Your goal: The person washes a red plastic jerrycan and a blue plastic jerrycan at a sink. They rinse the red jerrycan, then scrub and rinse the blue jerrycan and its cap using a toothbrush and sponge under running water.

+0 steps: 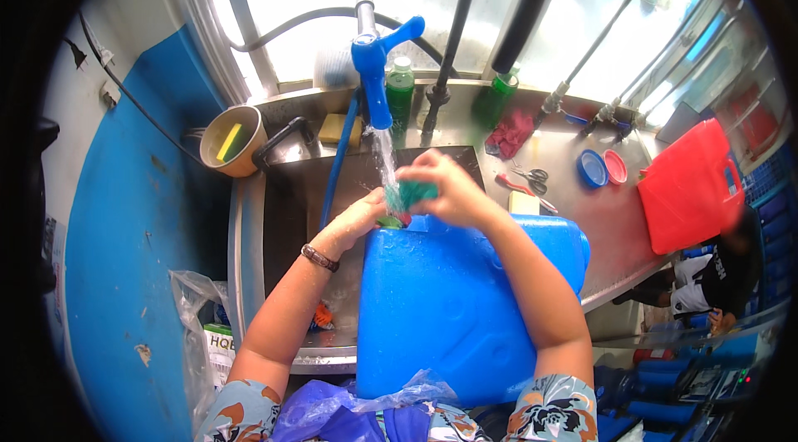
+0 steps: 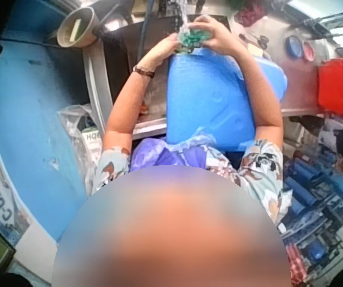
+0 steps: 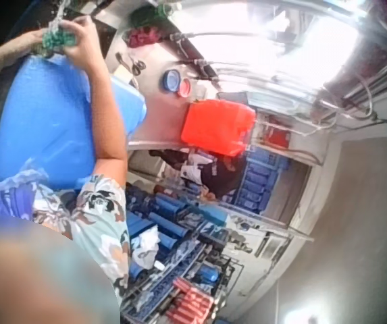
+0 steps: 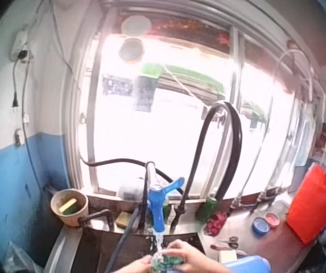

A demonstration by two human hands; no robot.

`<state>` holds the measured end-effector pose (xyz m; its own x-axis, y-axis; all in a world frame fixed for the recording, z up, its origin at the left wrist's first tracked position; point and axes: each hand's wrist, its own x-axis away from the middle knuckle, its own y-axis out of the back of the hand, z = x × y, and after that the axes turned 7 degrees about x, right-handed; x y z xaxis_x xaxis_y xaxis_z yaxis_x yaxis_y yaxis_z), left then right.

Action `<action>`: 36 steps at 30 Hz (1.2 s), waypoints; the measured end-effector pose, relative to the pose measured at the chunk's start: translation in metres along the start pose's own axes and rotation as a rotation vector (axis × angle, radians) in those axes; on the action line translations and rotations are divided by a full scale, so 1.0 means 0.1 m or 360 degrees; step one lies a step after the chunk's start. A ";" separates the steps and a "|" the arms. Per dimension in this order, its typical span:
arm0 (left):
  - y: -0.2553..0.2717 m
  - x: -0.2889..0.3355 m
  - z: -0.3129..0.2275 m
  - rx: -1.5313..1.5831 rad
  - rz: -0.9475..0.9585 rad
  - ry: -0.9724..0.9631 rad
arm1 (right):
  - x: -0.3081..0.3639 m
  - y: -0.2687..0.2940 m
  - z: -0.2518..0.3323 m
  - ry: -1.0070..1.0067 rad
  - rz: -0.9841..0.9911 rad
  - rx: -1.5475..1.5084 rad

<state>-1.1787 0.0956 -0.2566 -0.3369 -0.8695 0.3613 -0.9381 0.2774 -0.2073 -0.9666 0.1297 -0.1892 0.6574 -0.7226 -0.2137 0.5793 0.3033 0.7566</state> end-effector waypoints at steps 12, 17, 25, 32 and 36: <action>0.08 -0.04 0.08 -0.0070 0.0046 0.0024 | -0.02 -0.01 -0.02 -0.0167 0.0219 0.0499; 0.08 -0.08 0.14 -0.0065 0.0095 -0.0025 | -0.02 -0.01 0.01 0.0098 0.0401 -0.0097; 0.09 -0.12 0.21 -0.0008 0.0010 -0.0003 | -0.03 0.01 -0.03 -0.0011 0.0454 0.0055; 0.09 -0.03 0.12 -0.0017 0.0021 0.0048 | 0.02 -0.05 -0.11 0.0145 0.0353 0.0095; 0.03 0.08 0.03 0.0027 0.0049 -0.0076 | 0.02 -0.04 -0.39 -0.0464 0.0072 0.0957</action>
<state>-1.1839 0.0885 -0.2572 -0.3608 -0.8793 0.3108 -0.9258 0.2973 -0.2334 -0.9487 0.1515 -0.2169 0.4688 -0.8811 -0.0619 0.1292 -0.0009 0.9916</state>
